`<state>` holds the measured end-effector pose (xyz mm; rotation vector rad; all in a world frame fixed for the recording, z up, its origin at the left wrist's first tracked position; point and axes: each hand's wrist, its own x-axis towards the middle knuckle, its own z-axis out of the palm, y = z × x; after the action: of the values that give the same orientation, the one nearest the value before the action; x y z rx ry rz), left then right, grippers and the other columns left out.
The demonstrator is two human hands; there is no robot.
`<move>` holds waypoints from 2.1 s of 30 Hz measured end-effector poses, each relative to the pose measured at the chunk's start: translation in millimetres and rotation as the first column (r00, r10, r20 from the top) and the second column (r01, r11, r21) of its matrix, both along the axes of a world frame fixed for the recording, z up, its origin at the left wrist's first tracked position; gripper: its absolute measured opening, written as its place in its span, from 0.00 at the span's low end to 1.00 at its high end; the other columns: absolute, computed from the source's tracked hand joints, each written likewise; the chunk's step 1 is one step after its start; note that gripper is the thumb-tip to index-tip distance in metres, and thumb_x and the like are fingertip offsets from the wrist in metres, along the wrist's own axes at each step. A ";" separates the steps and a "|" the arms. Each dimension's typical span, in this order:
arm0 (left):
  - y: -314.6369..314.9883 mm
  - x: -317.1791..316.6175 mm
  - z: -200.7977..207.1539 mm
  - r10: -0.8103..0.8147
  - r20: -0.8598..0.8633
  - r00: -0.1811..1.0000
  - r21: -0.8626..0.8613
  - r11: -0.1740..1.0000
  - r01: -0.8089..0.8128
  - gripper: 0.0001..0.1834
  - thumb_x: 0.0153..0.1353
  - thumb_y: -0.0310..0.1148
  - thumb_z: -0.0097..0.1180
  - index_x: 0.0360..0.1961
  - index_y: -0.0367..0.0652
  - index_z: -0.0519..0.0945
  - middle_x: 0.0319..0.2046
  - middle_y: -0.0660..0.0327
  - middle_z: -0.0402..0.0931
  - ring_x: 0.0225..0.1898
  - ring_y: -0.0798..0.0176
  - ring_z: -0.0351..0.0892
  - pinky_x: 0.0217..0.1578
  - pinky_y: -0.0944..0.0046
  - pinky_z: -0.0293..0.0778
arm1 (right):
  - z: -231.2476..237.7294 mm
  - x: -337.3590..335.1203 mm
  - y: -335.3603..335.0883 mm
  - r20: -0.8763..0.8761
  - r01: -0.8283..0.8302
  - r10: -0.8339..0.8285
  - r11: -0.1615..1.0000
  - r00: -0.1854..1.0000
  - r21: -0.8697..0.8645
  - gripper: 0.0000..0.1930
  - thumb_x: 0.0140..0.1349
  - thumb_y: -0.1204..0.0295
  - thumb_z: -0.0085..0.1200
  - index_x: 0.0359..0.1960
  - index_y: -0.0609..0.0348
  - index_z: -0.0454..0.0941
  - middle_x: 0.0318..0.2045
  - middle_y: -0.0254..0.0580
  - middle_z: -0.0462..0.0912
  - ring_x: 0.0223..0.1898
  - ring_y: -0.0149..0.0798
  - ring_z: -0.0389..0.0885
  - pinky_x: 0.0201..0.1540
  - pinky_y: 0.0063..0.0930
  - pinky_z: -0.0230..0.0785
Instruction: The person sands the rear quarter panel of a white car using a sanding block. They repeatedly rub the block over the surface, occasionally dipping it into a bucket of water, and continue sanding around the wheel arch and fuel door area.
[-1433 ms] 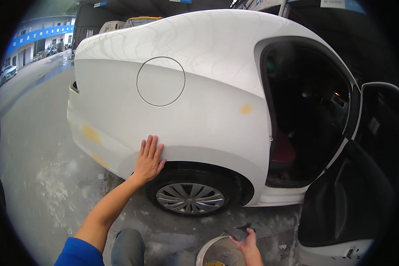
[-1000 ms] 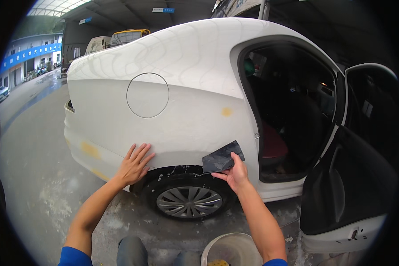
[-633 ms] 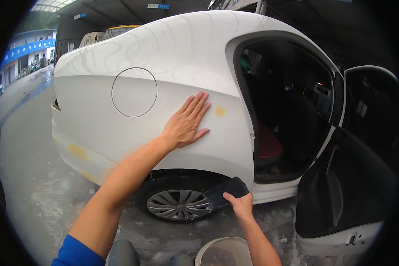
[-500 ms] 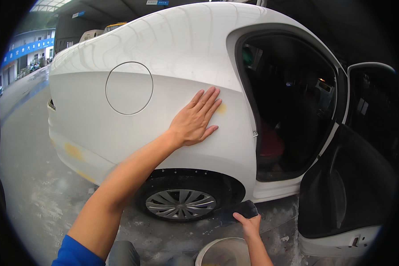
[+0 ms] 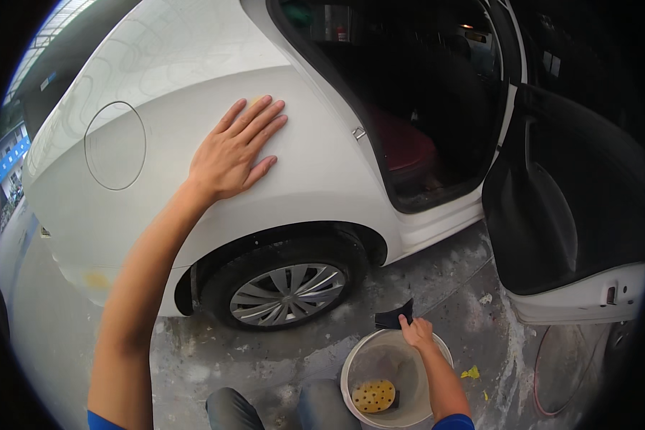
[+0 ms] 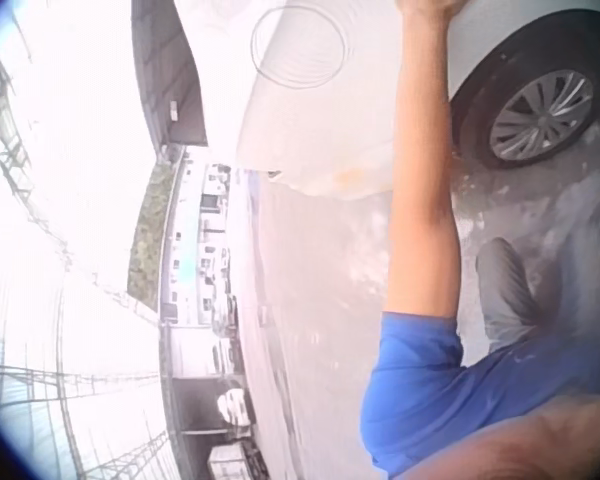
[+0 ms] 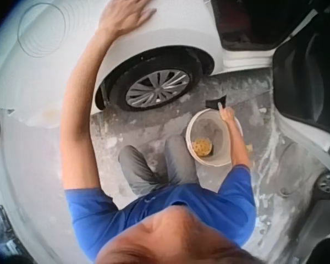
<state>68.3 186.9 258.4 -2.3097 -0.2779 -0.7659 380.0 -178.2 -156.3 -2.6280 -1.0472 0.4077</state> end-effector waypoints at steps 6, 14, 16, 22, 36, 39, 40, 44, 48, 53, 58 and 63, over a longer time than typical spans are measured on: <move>-1.1 1.1 -1.1 0.025 0.012 1.000 0.030 0.999 -0.025 0.35 0.75 0.47 0.46 0.80 0.49 0.62 0.81 0.62 0.55 0.83 0.59 0.47 0.83 0.51 0.40 | 20.0 -13.4 -15.5 0.121 0.038 -0.033 0.999 0.992 -0.039 0.37 0.75 0.43 0.40 0.37 0.70 0.88 0.40 0.69 0.87 0.48 0.65 0.85 0.58 0.54 0.73; -2.5 4.5 -1.3 0.042 0.028 0.999 0.090 0.995 -0.044 0.34 0.73 0.47 0.47 0.79 0.51 0.64 0.80 0.63 0.57 0.82 0.60 0.49 0.83 0.51 0.42 | -25.6 30.0 -154.6 0.387 0.480 -0.472 0.874 0.792 0.082 0.38 0.77 0.43 0.37 0.33 0.69 0.87 0.36 0.67 0.87 0.43 0.67 0.85 0.54 0.57 0.73; -1.8 1.9 -1.5 0.057 0.019 0.998 0.085 0.995 -0.059 0.34 0.73 0.47 0.47 0.79 0.52 0.64 0.80 0.64 0.57 0.82 0.61 0.49 0.83 0.51 0.41 | -27.2 29.1 -194.6 0.401 0.621 -0.604 0.777 0.689 0.104 0.39 0.78 0.42 0.36 0.35 0.70 0.87 0.37 0.68 0.87 0.43 0.67 0.85 0.54 0.59 0.73; 3.4 -1.3 4.7 0.082 0.023 0.996 0.114 0.990 -0.084 0.34 0.74 0.47 0.46 0.79 0.51 0.63 0.80 0.63 0.57 0.83 0.61 0.48 0.83 0.52 0.41 | -20.8 32.9 -226.6 0.352 0.768 -0.742 0.633 0.570 0.092 0.41 0.78 0.42 0.31 0.43 0.72 0.87 0.41 0.71 0.87 0.49 0.70 0.85 0.57 0.59 0.73; -1.8 0.8 1.0 -0.031 -0.191 0.981 0.108 0.993 0.052 0.41 0.70 0.52 0.47 0.80 0.46 0.61 0.82 0.56 0.51 0.84 0.55 0.41 0.83 0.48 0.34 | 111.9 -3.8 17.5 -0.785 0.794 -0.206 -0.058 0.584 0.605 0.13 0.65 0.70 0.65 0.48 0.63 0.85 0.42 0.42 0.88 0.40 0.39 0.87 0.41 0.36 0.84; 4.8 -13.3 3.5 0.052 -0.179 0.982 0.219 0.976 -0.012 0.42 0.70 0.53 0.47 0.80 0.46 0.60 0.82 0.54 0.51 0.84 0.54 0.41 0.83 0.48 0.34 | 128.9 -74.1 132.0 -0.558 0.747 -0.555 0.192 0.617 0.636 0.23 0.65 0.60 0.63 0.48 0.73 0.82 0.47 0.72 0.85 0.53 0.69 0.84 0.59 0.52 0.74; 7.6 -17.2 3.3 0.076 -0.179 0.981 0.245 0.969 -0.031 0.41 0.70 0.53 0.46 0.80 0.46 0.60 0.82 0.54 0.51 0.84 0.54 0.41 0.83 0.48 0.34 | 136.9 -97.4 151.0 -0.581 0.753 -0.498 0.277 0.643 0.597 0.22 0.68 0.60 0.60 0.49 0.71 0.82 0.49 0.70 0.86 0.56 0.68 0.82 0.60 0.54 0.74; 9.5 -4.1 -7.9 0.118 -0.180 0.977 0.321 0.945 -0.055 0.40 0.71 0.53 0.44 0.81 0.48 0.60 0.82 0.54 0.52 0.84 0.54 0.43 0.83 0.47 0.36 | 101.8 -129.8 160.6 -0.634 0.721 -0.359 0.204 0.684 0.662 0.21 0.75 0.67 0.50 0.64 0.65 0.77 0.53 0.65 0.85 0.58 0.64 0.82 0.62 0.49 0.74; 15.2 -9.8 -4.6 0.175 -0.188 0.966 0.369 0.925 -0.096 0.40 0.71 0.52 0.41 0.81 0.46 0.59 0.82 0.53 0.52 0.84 0.52 0.45 0.82 0.44 0.38 | 73.7 -122.0 170.5 -0.736 0.769 -0.290 0.003 0.612 0.639 0.22 0.78 0.68 0.47 0.69 0.63 0.75 0.52 0.64 0.86 0.57 0.57 0.85 0.62 0.42 0.74; 6.9 -5.8 2.9 0.107 -0.242 0.964 0.308 0.951 -0.028 0.41 0.73 0.53 0.40 0.80 0.40 0.59 0.81 0.46 0.52 0.83 0.45 0.46 0.81 0.42 0.38 | 66.1 -93.6 219.5 -0.433 0.352 -0.294 -0.292 0.852 0.889 0.27 0.75 0.73 0.48 0.74 0.68 0.66 0.67 0.64 0.75 0.67 0.61 0.76 0.69 0.44 0.69; 10.8 -8.9 3.2 0.061 -0.269 0.961 0.289 0.957 0.020 0.41 0.74 0.53 0.39 0.78 0.35 0.61 0.79 0.40 0.53 0.82 0.39 0.49 0.80 0.38 0.40 | 70.7 -65.1 247.1 -0.185 0.165 -0.358 -0.084 0.915 0.983 0.50 0.55 0.85 0.63 0.79 0.71 0.49 0.79 0.69 0.51 0.80 0.68 0.50 0.80 0.53 0.50; 2.0 -2.3 4.4 0.067 -0.285 0.956 0.283 0.959 0.017 0.41 0.73 0.52 0.40 0.77 0.32 0.61 0.79 0.37 0.53 0.81 0.35 0.50 0.79 0.35 0.41 | 103.1 -74.0 288.4 -0.241 0.257 -0.387 -0.010 0.890 0.966 0.47 0.70 0.66 0.58 0.79 0.80 0.41 0.79 0.79 0.38 0.82 0.72 0.36 0.82 0.59 0.35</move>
<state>65.9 188.9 262.8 -2.1040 -0.0583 -0.4097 305.9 110.2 -53.2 -1.3977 -0.3254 -0.4876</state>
